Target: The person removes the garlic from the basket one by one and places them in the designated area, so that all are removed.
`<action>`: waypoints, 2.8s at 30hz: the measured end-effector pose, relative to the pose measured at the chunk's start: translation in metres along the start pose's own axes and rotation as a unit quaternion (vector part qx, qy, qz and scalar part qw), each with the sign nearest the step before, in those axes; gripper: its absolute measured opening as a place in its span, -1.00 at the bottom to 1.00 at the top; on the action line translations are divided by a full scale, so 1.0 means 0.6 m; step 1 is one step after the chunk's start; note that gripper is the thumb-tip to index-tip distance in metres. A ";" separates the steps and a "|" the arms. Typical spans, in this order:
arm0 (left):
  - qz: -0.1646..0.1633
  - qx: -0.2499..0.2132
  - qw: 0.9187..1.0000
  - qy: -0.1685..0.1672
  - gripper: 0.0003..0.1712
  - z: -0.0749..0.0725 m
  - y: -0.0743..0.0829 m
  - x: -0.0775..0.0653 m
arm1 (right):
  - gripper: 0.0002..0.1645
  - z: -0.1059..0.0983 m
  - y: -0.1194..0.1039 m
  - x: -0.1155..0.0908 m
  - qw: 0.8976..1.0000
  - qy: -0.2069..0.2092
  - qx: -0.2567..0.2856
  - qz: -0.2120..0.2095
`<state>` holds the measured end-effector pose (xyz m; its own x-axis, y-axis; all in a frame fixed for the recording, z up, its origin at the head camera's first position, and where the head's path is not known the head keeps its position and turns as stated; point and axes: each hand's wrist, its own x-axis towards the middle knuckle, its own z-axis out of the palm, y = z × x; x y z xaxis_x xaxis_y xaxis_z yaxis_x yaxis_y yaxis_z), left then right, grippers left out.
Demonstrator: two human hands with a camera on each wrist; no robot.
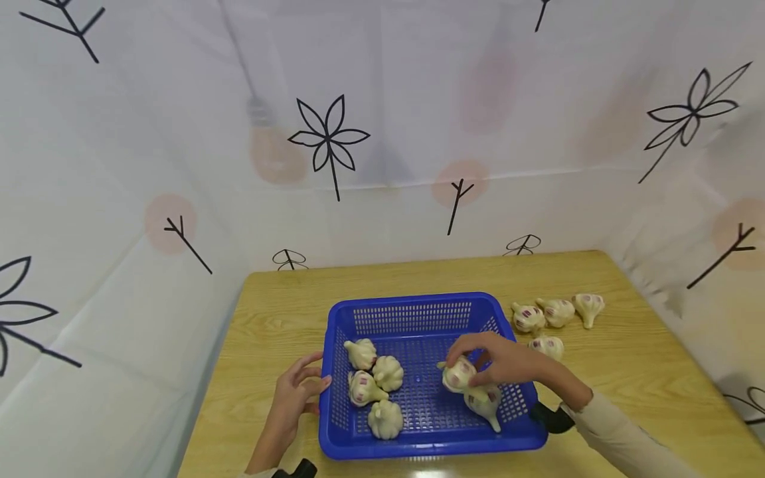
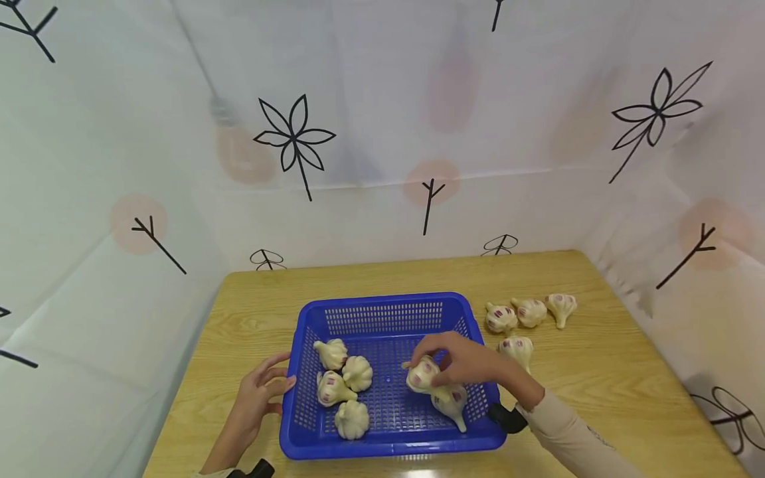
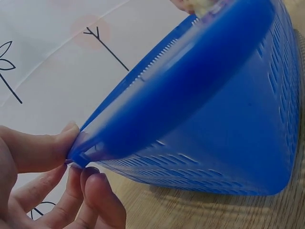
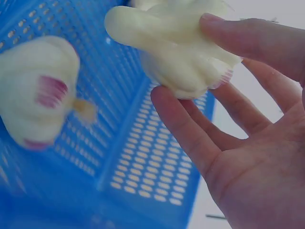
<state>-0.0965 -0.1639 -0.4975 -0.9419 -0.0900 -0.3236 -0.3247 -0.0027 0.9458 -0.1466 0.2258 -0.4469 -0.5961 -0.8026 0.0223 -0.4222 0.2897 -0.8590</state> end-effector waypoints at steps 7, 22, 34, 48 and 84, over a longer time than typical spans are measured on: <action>0.005 -0.010 1.000 0.001 -0.42 0.002 0.000 -0.001 | -0.62 -0.039 -0.013 -0.031 0.998 0.061 -0.032 -0.002; 0.010 -0.016 1.000 0.001 -0.40 0.005 0.001 -0.003 | -0.56 -0.106 -0.021 -0.123 0.978 0.175 -0.112 -0.009; 0.004 -0.019 1.000 0.013 -0.41 0.008 0.000 -0.004 | -0.54 -0.137 -0.001 -0.178 0.971 0.200 -0.129 0.031; 0.010 -0.022 1.000 0.007 -0.43 0.008 -0.001 -0.004 | -0.56 -0.161 0.039 -0.227 0.963 0.219 -0.129 0.092; 0.015 -0.017 1.000 0.013 -0.43 0.010 -0.003 -0.004 | -0.50 -0.151 0.202 -0.291 0.930 0.255 -0.058 0.258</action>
<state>-0.0939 -0.1579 -0.4986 -0.9482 -0.1172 -0.2952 -0.2933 -0.0331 0.9554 -0.1553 0.4484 -0.5084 -0.9738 -0.1975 -0.1129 -0.0426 0.6458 -0.7623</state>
